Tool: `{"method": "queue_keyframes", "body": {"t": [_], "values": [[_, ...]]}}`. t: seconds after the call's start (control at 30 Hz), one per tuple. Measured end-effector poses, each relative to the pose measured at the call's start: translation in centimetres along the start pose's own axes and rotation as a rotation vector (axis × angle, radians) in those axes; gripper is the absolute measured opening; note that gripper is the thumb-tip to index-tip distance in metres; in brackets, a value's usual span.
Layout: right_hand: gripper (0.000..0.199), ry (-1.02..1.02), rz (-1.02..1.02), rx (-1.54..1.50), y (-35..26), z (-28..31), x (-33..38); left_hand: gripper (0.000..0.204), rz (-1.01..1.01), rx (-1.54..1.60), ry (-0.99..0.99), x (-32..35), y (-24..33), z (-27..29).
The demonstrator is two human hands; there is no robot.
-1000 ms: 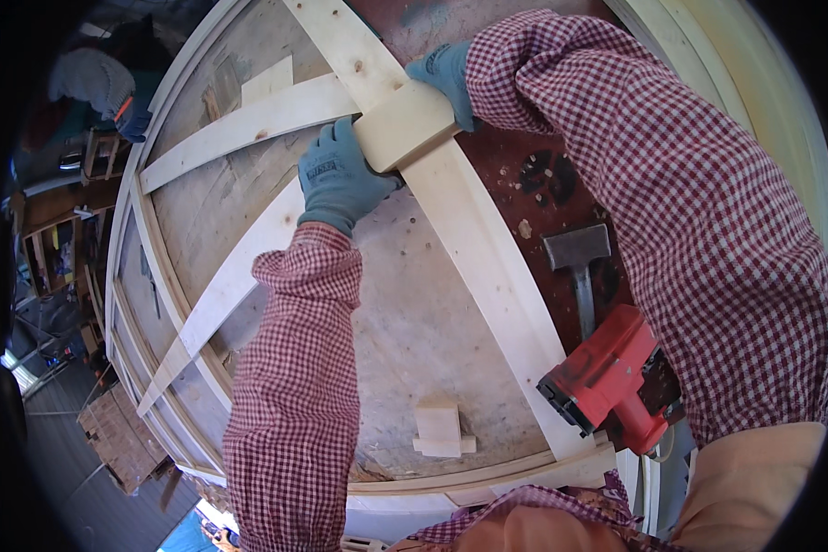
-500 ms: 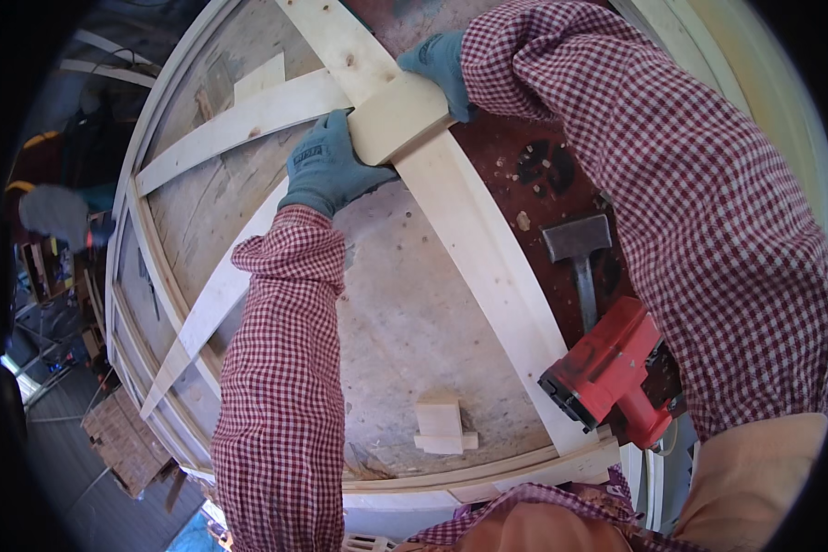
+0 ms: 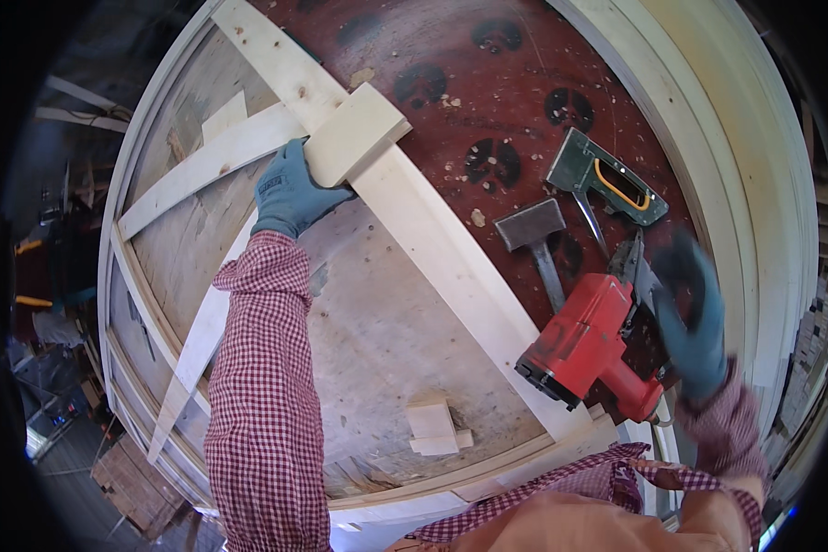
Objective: The person assembles a large wooden frame by positioning planks and using a pneumatic nail gun to fasten them. They also use a hammer to adjust pieces and place small wooden blocks at joints.
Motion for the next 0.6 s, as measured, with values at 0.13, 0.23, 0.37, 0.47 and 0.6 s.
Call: {"method": "queue_keyframes", "body": {"t": [0.13, 0.23, 0.37, 0.47, 0.6], "values": [[0.085, -0.301, -0.124, 0.312, -0.9, -0.6, 10.4, 0.088, -0.022, 0.007, 0.017, 0.3, 0.0, -0.1], [0.095, -0.446, -0.051, 0.489, 0.6, -3.1, 14.2, 0.091, -0.025, -0.009, 0.022, 0.3, -0.1, -0.3], [0.104, -0.314, -0.224, 0.632, 4.0, -5.4, 14.2, 0.087, -0.031, -0.02, 0.018, -0.2, 0.0, -0.7], [0.104, -0.319, -0.506, 0.494, 3.9, -7.0, 11.0, 0.082, -0.058, -0.01, 0.047, 0.1, -0.1, -0.5], [0.104, -0.224, -0.504, 0.333, 4.1, -7.2, 10.7, 0.083, -0.058, -0.012, 0.054, 0.3, 0.0, -0.3]]}}
Point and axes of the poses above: each hand's wrist, its own x-axis away from the middle knuckle, its own z-axis out of the back of the hand, y = z × x, the point moved 7 cm from there along -x, towards the middle knuckle, and after that the axes turned 5 degrees about z, right-handed, at the moved point
